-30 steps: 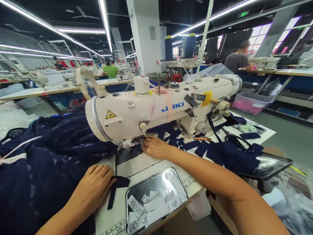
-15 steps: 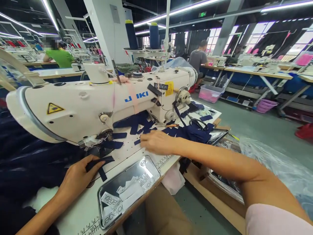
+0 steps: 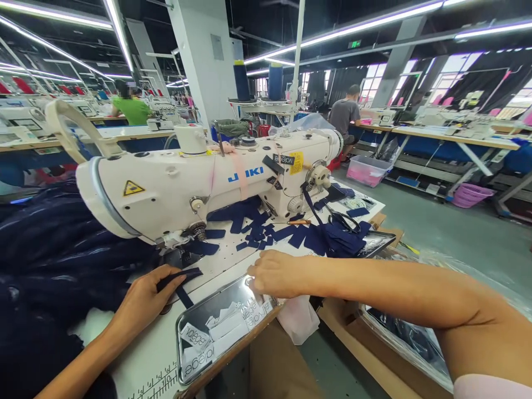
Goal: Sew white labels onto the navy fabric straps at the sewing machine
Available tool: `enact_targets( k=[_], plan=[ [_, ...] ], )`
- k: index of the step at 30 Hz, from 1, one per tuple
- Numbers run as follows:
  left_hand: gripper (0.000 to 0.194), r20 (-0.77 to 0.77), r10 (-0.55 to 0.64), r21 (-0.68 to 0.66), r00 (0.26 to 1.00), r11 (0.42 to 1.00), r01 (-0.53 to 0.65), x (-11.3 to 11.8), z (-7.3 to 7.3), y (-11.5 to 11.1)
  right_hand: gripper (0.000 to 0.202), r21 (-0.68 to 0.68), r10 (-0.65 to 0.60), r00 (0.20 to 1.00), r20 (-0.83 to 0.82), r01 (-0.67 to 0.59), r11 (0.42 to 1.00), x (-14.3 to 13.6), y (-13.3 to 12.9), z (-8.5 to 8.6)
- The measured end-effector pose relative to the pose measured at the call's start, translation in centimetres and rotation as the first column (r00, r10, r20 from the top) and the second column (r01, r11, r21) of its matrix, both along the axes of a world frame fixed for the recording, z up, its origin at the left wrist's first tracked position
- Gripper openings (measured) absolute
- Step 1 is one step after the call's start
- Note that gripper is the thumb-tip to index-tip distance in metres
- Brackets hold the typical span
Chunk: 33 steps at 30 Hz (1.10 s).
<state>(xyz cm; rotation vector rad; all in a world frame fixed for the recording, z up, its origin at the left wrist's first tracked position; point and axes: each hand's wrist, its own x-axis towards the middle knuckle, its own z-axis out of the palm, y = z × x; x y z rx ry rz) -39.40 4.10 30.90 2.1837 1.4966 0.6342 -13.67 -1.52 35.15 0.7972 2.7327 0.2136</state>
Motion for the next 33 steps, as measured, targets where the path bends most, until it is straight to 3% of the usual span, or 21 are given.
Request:
enact_targets(
  k=[3,5,6,7,9,11,12,14,16,18,21,24,27,31,33],
  plan=[
    [0.034,0.084,0.019,-0.021,0.996,1.0,-0.017,-0.2,0.2,-0.1,0.011,-0.035,-0.144,0.975,-0.171,0.14,0.99,0.1,1.0,0.4],
    [0.032,0.139,0.037,-0.017,0.99,0.999,-0.035,-0.3,0.3,-0.1,0.009,-0.179,-0.274,0.877,-0.395,0.219,0.959,-0.3,1.8,0.2],
    [0.031,0.166,0.049,-0.015,0.985,0.999,-0.048,-0.3,0.3,-0.1,0.008,-0.308,-0.365,0.786,-0.499,0.233,0.922,-0.8,2.3,-0.1],
    [0.03,0.191,0.064,-0.017,0.979,0.998,-0.061,-0.4,0.3,-0.1,0.008,-0.463,-0.475,0.672,-0.568,0.217,0.859,-1.4,2.7,-0.5],
    [0.03,0.246,0.089,-0.034,0.965,0.996,-0.083,-0.5,0.3,-0.2,0.011,-0.748,-0.708,0.432,-0.559,0.106,0.655,-3.2,3.4,-1.6],
    [0.029,0.323,0.103,-0.07,0.941,0.994,-0.084,-0.7,0.3,-0.3,0.017,-0.887,-0.858,0.24,-0.454,-0.028,0.461,-5.2,4.0,-2.6],
    [0.029,0.368,0.115,-0.11,0.923,0.991,-0.08,-0.8,0.3,-0.3,0.018,-0.909,-0.892,0.173,-0.418,-0.08,0.41,-6.2,4.2,-3.1],
    [0.029,0.48,0.161,-0.223,0.862,0.973,-0.057,-1.0,0.5,-0.5,0.02,-0.917,-0.919,0.081,-0.385,-0.149,0.371,-7.8,4.7,-3.6],
    [0.029,0.584,0.186,-0.308,0.79,0.951,0.004,-1.2,1.0,-0.6,0.021,-0.914,-0.929,0.012,-0.371,-0.18,0.363,-8.9,5.1,-3.9],
    [0.026,0.639,0.135,-0.301,0.757,0.95,0.084,-1.3,1.4,-0.7,0.021,-0.909,-0.928,-0.067,-0.366,-0.19,0.372,-9.4,5.5,-4.0],
    [0.02,0.603,-0.018,-0.206,0.797,0.962,0.177,-1.2,1.7,-0.9,0.019,-0.89,-0.91,-0.135,-0.392,-0.196,0.412,-9.9,5.8,-4.3],
    [0.018,0.505,-0.135,-0.103,0.852,0.971,0.215,-0.8,1.5,-1.1,0.021,-0.89,-0.907,-0.095,-0.411,-0.176,0.421,-10.4,5.7,-4.6],
    [0.021,0.445,-0.152,-0.062,0.882,0.978,0.2,-0.7,1.3,-1.4,0.028,-0.894,-0.904,-0.021,-0.426,-0.139,0.425,-10.4,5.6,-4.7],
    [0.024,0.462,-0.096,-0.144,0.882,0.973,0.182,-0.8,1.4,-1.5,0.029,-0.791,-0.799,-0.016,-0.601,-0.127,0.598,-9.8,5.8,-4.8],
    [0.026,0.463,-0.095,-0.186,0.881,0.962,0.202,-0.8,1.5,-1.5,0.024,-0.745,-0.754,-0.012,-0.656,-0.15,0.65,-9.5,5.9,-4.8]
  ],
)
